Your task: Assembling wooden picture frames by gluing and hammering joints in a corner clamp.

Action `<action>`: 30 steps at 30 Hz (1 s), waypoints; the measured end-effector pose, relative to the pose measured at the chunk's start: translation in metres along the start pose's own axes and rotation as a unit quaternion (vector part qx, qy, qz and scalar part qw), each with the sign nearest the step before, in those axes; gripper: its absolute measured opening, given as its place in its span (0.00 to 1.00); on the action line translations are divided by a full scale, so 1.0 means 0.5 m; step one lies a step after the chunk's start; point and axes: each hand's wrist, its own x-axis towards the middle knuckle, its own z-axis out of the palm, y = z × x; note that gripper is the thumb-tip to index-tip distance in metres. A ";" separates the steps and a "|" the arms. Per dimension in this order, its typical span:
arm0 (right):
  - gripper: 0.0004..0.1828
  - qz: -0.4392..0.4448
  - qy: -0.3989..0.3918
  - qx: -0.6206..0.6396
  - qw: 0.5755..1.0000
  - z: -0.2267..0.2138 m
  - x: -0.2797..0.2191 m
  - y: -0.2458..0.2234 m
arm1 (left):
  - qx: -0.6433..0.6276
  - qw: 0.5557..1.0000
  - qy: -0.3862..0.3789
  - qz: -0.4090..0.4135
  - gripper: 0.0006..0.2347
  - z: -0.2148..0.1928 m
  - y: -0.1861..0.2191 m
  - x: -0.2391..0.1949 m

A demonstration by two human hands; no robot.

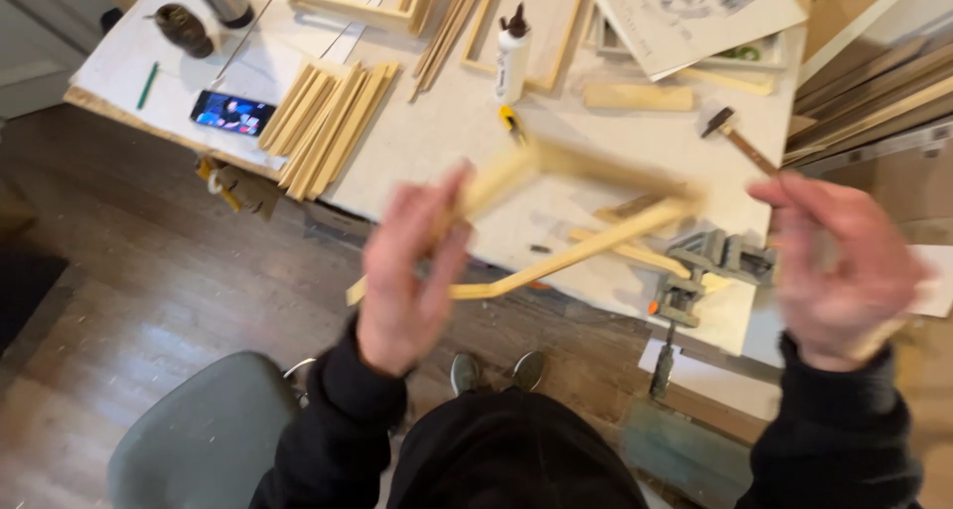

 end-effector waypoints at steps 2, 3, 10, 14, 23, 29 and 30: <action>0.13 0.052 0.029 0.055 0.997 -0.022 -0.071 0.048 | -0.120 0.991 0.056 -0.035 0.18 -0.034 -0.050 0.001; 0.08 0.100 0.061 0.105 0.988 -0.034 -0.104 0.075 | -0.244 0.961 0.113 -0.062 0.17 -0.048 -0.076 0.006; 0.15 0.196 0.100 0.260 0.940 0.029 -0.193 0.029 | -0.467 0.865 0.170 -0.070 0.19 -0.146 -0.089 0.066; 0.24 0.358 -0.032 0.364 0.859 0.053 -0.133 -0.064 | -0.508 0.845 0.150 -0.078 0.19 -0.149 -0.094 0.064; 0.25 0.329 -0.025 0.298 0.896 0.103 -0.066 -0.098 | -0.486 0.849 0.173 -0.110 0.20 -0.109 -0.100 0.065; 0.19 0.348 -0.020 0.338 0.874 0.110 -0.065 -0.054 | -0.483 0.846 0.185 -0.127 0.20 -0.091 -0.103 0.075; 0.18 0.353 -0.028 0.349 0.867 0.110 -0.070 -0.041 | -0.485 0.843 0.188 -0.134 0.21 -0.086 -0.104 0.078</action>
